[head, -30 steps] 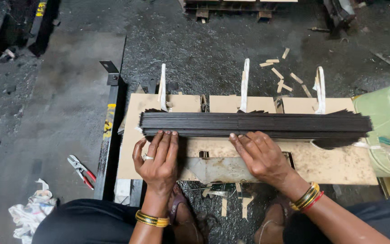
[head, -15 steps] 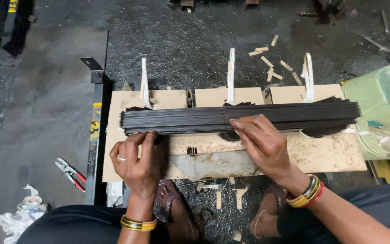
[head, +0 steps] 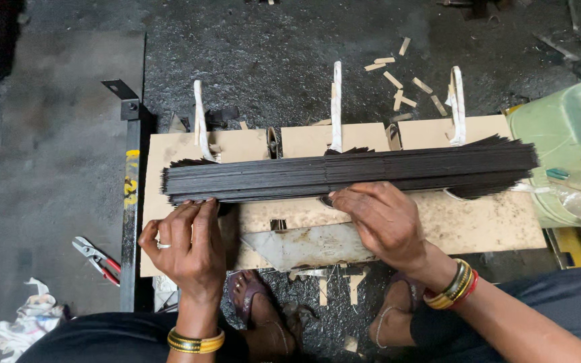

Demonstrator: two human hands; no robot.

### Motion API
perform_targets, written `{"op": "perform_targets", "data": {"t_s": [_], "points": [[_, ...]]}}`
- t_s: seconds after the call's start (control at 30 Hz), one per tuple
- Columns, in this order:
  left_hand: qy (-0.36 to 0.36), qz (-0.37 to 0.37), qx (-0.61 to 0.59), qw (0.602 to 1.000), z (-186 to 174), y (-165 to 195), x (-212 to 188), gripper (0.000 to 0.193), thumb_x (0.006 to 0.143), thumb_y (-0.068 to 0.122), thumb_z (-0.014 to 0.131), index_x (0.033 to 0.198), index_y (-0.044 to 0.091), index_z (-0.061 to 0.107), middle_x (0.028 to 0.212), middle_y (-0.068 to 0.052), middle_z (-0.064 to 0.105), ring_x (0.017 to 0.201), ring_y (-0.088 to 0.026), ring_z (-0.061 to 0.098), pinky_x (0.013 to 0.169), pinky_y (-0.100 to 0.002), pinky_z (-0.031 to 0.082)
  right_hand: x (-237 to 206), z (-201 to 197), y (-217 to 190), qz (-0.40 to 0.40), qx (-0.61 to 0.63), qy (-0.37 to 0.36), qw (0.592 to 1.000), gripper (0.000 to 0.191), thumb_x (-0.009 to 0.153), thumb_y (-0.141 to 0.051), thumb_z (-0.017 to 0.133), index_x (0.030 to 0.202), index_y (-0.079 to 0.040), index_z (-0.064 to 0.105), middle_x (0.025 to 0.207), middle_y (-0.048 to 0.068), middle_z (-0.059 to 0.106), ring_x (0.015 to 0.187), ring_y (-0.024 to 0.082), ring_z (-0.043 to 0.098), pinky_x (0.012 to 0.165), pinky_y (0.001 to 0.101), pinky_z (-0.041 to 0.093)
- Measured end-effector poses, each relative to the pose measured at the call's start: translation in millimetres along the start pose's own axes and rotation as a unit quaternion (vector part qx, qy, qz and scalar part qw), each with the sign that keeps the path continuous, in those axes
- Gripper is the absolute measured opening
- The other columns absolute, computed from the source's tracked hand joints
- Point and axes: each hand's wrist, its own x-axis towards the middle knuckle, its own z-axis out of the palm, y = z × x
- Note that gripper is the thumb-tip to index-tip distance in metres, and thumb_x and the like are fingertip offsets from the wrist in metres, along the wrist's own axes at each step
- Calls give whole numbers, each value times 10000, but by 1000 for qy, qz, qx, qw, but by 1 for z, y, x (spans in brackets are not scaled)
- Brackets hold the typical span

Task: The person sits on the floor and uses a large knife to trim the ends of a bundle of black broom bristles clamped in a wooden jig. They repeatedly align the bristles, cut the ends flush, and adjust the bundle to ensure an even cut.

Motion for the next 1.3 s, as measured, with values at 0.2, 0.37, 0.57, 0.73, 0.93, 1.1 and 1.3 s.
{"op": "perform_targets", "data": {"t_s": [0.2,0.37,0.57,0.73,0.93,1.1,1.3], "points": [[-13,1,-19,1000,-1,-3,-6,163,963,71,762,1124,53,746,1050,-73,698,1089,-232,691,1024,-424,392,-3,6,5,-53,-53,-23,997,190,866,-17,719,1054,-38,737,1126,88,767,1025,222,692,850,365,559],[-17,3,-39,999,1,-7,-11,238,930,60,744,1167,39,741,1106,-99,688,1134,-254,666,999,-444,442,1,-3,0,-116,-112,-80,984,196,887,-104,658,1040,-20,748,1143,133,750,1022,253,691,858,409,562],[-12,12,-47,999,5,-10,-13,242,933,55,749,1174,31,732,1130,-116,669,1129,-274,651,977,-451,471,6,-4,-4,-115,-113,-95,982,244,856,-97,669,1072,-4,737,1194,152,722,1037,276,684,892,414,564],[-8,18,-31,999,6,-8,-14,206,961,63,771,1161,35,728,1118,-108,687,1113,-264,661,974,-437,470,7,-3,-5,-92,-101,-106,985,357,783,-54,658,1128,26,707,1211,157,695,1066,300,662,915,420,566],[-13,20,-23,999,5,-8,-18,220,958,46,751,1177,41,736,1119,-97,699,1161,-252,668,996,-432,464,14,-2,-12,-102,-147,-112,978,449,784,-9,659,1226,59,687,1123,152,695,1037,284,659,905,400,565],[-21,31,-26,999,7,-12,-21,296,933,14,685,1226,29,724,1143,-124,687,1166,-277,661,1006,-442,463,16,1,-16,-107,-181,-106,972,415,808,-7,660,1217,50,701,1091,147,696,1013,278,657,883,411,562],[-18,15,-42,999,6,-15,-21,352,870,1,673,1217,26,723,1160,-139,662,1150,-302,634,1018,-461,466,14,12,-17,-96,-203,-103,969,395,827,5,664,1218,27,721,1067,121,690,982,266,643,889,418,542]]}}
